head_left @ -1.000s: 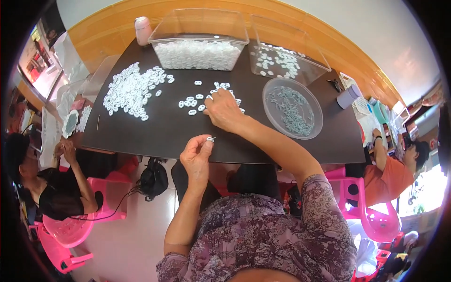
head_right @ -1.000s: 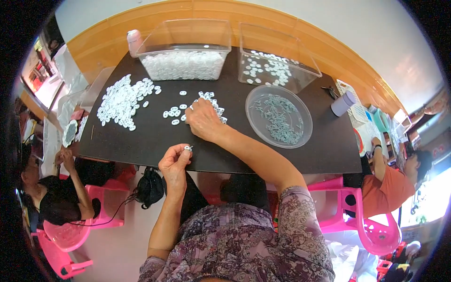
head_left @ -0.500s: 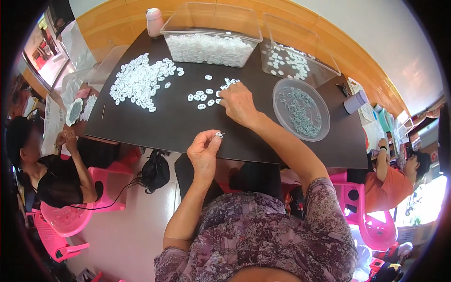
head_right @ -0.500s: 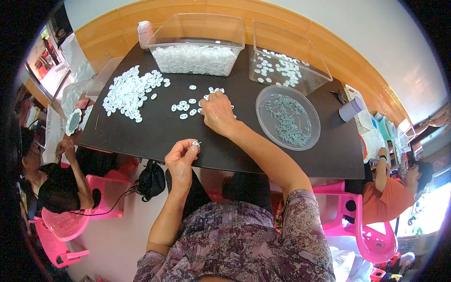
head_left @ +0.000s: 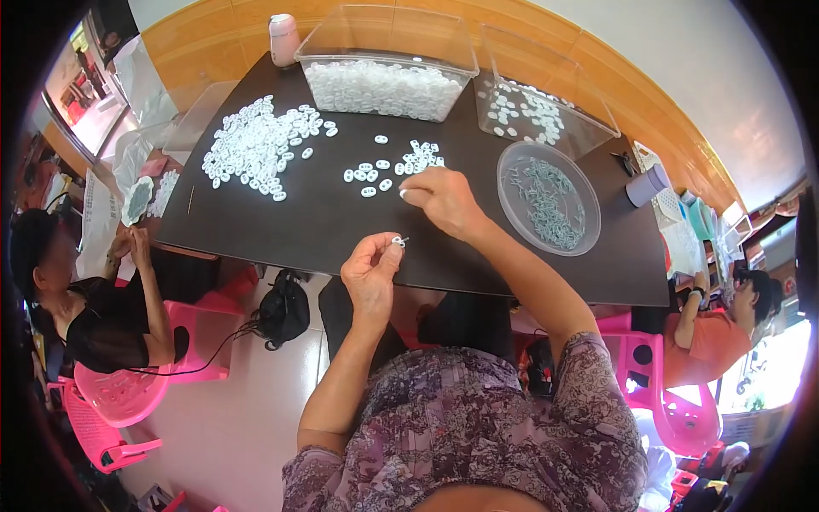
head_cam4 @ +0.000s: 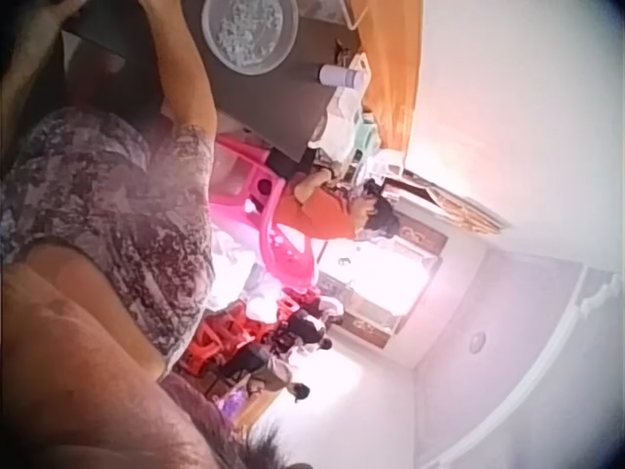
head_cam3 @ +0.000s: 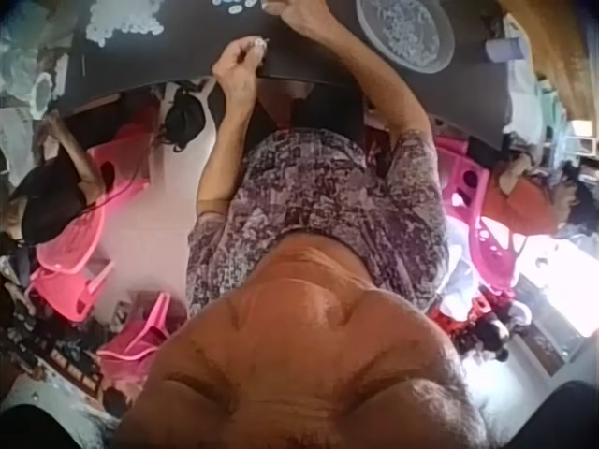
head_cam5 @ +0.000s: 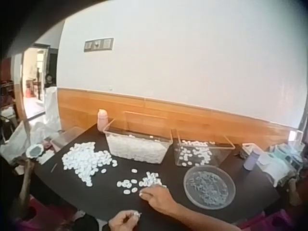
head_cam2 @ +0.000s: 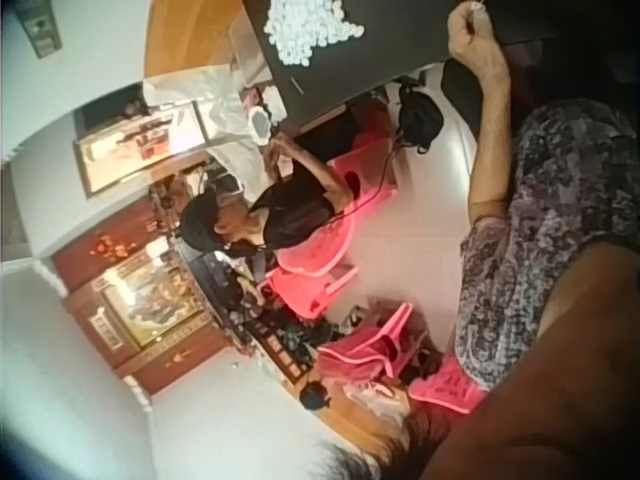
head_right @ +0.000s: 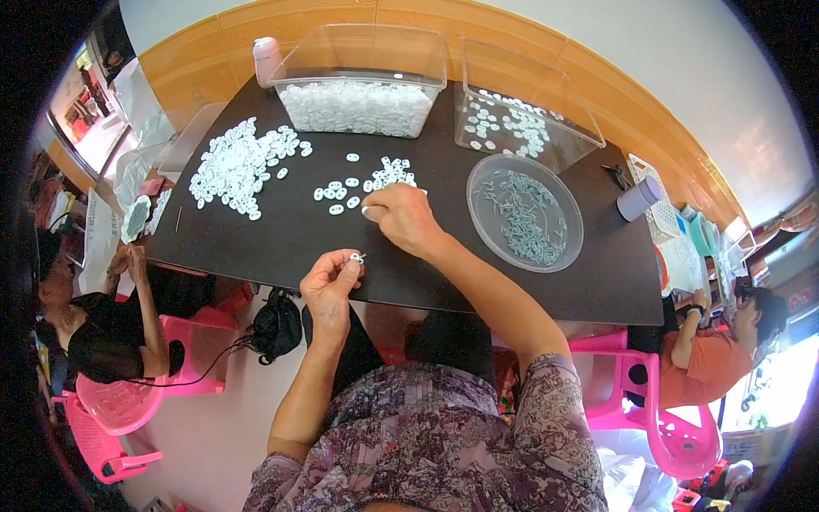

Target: Manually inserting small metal pins into plastic components.

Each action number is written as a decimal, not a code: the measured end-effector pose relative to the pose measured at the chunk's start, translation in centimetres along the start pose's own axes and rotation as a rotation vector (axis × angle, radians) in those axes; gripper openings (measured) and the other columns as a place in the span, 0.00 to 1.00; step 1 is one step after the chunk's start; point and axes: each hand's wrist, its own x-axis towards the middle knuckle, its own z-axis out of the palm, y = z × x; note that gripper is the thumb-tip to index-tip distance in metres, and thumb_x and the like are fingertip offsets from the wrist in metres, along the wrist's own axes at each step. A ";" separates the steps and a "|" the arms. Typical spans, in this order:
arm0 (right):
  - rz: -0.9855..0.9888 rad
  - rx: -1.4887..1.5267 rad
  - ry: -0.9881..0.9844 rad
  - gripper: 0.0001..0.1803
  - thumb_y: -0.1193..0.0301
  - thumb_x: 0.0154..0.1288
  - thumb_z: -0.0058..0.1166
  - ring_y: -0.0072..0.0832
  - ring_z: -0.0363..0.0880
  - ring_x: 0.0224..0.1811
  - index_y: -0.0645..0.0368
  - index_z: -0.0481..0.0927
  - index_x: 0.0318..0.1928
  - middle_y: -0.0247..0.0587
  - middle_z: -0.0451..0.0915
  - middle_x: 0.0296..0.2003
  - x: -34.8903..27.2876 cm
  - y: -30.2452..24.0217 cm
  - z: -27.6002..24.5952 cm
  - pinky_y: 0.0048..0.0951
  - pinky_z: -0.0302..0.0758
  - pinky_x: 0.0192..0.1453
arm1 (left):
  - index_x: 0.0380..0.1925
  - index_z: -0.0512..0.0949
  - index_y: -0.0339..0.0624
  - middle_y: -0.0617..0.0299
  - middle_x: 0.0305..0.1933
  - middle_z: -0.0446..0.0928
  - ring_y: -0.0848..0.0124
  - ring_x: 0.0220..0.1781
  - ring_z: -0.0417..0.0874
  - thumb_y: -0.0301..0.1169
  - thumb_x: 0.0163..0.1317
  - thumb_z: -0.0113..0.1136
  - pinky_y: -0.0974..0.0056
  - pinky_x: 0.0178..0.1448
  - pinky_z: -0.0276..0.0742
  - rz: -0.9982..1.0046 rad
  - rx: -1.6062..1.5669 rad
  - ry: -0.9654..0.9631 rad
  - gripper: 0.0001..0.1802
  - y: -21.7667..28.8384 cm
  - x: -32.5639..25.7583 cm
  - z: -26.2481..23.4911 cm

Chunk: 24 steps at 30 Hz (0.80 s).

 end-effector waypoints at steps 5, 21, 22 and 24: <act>0.436 0.732 -0.003 0.08 0.75 0.55 0.56 0.17 0.72 0.22 0.65 0.83 0.35 0.37 0.80 0.22 -2.8 -1.1 -1.2 0.20 0.68 0.27 | 0.36 0.79 0.33 0.66 0.29 0.77 0.79 0.29 0.75 0.24 0.58 0.60 0.76 0.32 0.69 -0.013 -0.109 -0.022 0.07 0.3 0.0 -0.1; 0.668 1.086 -0.015 0.08 0.75 0.58 0.57 0.14 0.71 0.24 0.65 0.82 0.37 0.36 0.80 0.25 -6.3 -3.5 -2.1 0.14 0.64 0.27 | 0.37 0.79 0.30 0.63 0.28 0.78 0.79 0.28 0.75 0.22 0.57 0.59 0.76 0.29 0.68 -0.021 -0.167 -0.045 0.08 1.3 -1.5 1.0; 0.647 1.084 -0.004 0.07 0.75 0.58 0.57 0.14 0.71 0.24 0.65 0.82 0.37 0.36 0.80 0.25 -6.3 -3.5 -2.1 0.14 0.64 0.27 | 0.37 0.79 0.30 0.63 0.28 0.78 0.79 0.28 0.75 0.22 0.57 0.59 0.76 0.29 0.68 -0.022 -0.165 -0.046 0.08 1.3 -1.6 1.1; 0.628 1.082 0.008 0.07 0.76 0.58 0.57 0.13 0.70 0.23 0.65 0.82 0.36 0.35 0.80 0.25 -6.4 -3.6 -2.1 0.14 0.64 0.26 | 0.37 0.79 0.30 0.64 0.28 0.77 0.80 0.27 0.75 0.21 0.57 0.58 0.77 0.30 0.68 -0.019 -0.140 -0.052 0.08 1.3 -1.8 1.2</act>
